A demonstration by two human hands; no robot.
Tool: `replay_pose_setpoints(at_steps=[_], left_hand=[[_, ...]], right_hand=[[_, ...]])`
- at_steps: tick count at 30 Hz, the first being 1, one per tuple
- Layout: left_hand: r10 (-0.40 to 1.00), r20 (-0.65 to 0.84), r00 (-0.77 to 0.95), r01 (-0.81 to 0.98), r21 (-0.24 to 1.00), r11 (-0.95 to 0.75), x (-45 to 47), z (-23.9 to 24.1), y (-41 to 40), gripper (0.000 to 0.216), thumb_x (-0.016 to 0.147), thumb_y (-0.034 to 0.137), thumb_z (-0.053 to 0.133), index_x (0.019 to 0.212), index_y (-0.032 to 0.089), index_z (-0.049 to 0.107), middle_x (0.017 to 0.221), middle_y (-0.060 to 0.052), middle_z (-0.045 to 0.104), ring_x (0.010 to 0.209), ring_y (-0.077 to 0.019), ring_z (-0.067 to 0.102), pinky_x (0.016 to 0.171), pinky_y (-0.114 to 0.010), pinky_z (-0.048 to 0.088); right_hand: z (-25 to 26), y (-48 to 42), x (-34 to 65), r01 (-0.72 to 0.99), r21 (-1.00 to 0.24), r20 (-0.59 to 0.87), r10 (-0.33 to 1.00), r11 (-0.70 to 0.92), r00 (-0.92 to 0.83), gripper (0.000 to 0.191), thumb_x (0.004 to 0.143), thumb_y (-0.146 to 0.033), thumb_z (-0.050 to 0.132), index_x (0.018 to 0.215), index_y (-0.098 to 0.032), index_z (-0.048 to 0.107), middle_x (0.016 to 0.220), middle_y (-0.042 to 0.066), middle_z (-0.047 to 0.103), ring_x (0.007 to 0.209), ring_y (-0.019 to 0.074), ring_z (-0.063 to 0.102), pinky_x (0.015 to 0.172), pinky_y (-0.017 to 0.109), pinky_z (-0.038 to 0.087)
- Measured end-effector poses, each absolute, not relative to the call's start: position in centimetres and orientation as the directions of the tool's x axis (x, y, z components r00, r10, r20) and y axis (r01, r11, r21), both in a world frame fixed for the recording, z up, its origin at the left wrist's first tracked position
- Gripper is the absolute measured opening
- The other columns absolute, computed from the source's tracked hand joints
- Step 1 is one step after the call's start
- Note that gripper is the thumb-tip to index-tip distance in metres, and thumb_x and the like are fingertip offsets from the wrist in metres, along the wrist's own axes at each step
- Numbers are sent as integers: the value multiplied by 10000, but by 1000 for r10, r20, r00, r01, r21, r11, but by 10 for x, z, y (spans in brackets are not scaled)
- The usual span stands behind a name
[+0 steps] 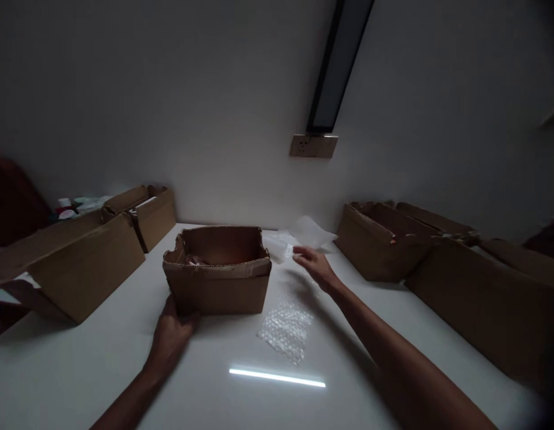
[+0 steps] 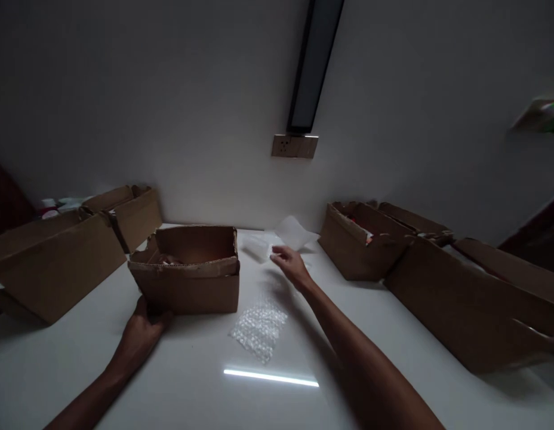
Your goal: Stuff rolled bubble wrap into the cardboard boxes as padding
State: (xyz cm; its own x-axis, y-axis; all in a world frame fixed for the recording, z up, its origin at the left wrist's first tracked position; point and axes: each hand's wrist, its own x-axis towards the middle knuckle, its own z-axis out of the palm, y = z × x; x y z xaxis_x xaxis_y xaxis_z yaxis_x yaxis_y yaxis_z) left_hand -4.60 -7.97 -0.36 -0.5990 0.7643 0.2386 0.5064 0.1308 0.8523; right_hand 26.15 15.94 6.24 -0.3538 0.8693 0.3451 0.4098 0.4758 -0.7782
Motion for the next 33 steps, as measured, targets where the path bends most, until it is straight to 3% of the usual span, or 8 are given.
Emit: replay_pose_setpoints(at_steps=[5, 9, 15, 19, 23, 26, 29, 33], left_hand=[[771, 184, -610, 508, 837, 202, -45, 6, -81, 646, 789, 379, 611, 1360, 147, 418, 1218, -174, 651, 1161, -343, 623, 951, -450, 521], [712, 380, -590, 651, 746, 140, -34, 9, -102, 634, 830, 364, 554, 1391, 110, 404, 1297, -200, 571, 1263, -364, 529, 1045, -521, 445], [743, 654, -142, 867, 445, -226, 26, -15, -171, 679, 863, 217, 550, 1492, 234, 296, 1450, -153, 459, 1336, -312, 457, 1077, -499, 421], [921, 386, 59, 660, 677, -326, 82, -5, -177, 822, 776, 138, 586, 1516, 238, 242, 1420, -143, 510, 1284, -286, 513, 1039, -433, 454], [992, 123, 40, 425, 896, -128, 115, 12, -145, 657, 867, 205, 492, 1494, 146, 307, 866, -34, 656, 798, -176, 628, 780, -306, 502], [998, 62, -23, 471, 881, -44, 122, 10, -123, 657, 853, 195, 486, 1485, 121, 323, 784, 0, 620, 696, -154, 594, 695, -270, 457], [998, 47, -49, 602, 798, -8, 122, 3, -112, 717, 817, 166, 506, 1501, 142, 297, 815, -5, 654, 694, -166, 620, 685, -271, 446], [988, 150, -42, 706, 704, -77, 122, -1, -115, 682, 834, 202, 530, 1486, 156, 336, 939, -57, 690, 835, -214, 671, 769, -322, 498]], right_hand=[[37, 33, 295, 461, -531, 272, 659, 711, -702, 443, 757, -430, 731, 1142, -213, 702, 1242, 122, 673, 1116, 309, 616, 940, 478, 486], [24, -15, 299, 514, -358, 324, 620, 779, -715, 282, 858, -150, 509, 1047, -206, 710, 1165, 108, 701, 1062, 274, 616, 922, 485, 448], [60, -47, 319, 476, -699, 59, 707, 533, -705, 247, 922, -321, 484, 943, -183, 688, 874, 40, 685, 778, 184, 583, 733, 321, 450], [73, -67, 325, 367, -890, -118, 640, 271, -760, 326, 887, -467, 562, 808, -161, 643, 728, -3, 581, 686, 139, 511, 612, 248, 377], [55, -66, 333, 311, -920, -41, 730, 239, -682, 393, 874, -540, 567, 935, -163, 658, 804, 22, 641, 733, 165, 578, 646, 270, 445], [42, -69, 349, 462, -782, 239, 886, 418, -397, 365, 905, -452, 553, 1166, -206, 623, 1053, 80, 690, 915, 220, 642, 774, 345, 517], [37, -81, 360, 568, -476, 543, 732, 672, -411, 352, 896, -331, 573, 1235, -243, 607, 1180, 99, 679, 1059, 247, 631, 877, 387, 520], [32, -91, 350, 529, -236, 421, 576, 815, -700, 376, 820, -243, 641, 1196, -228, 644, 1227, 104, 668, 1095, 269, 602, 911, 426, 489]])
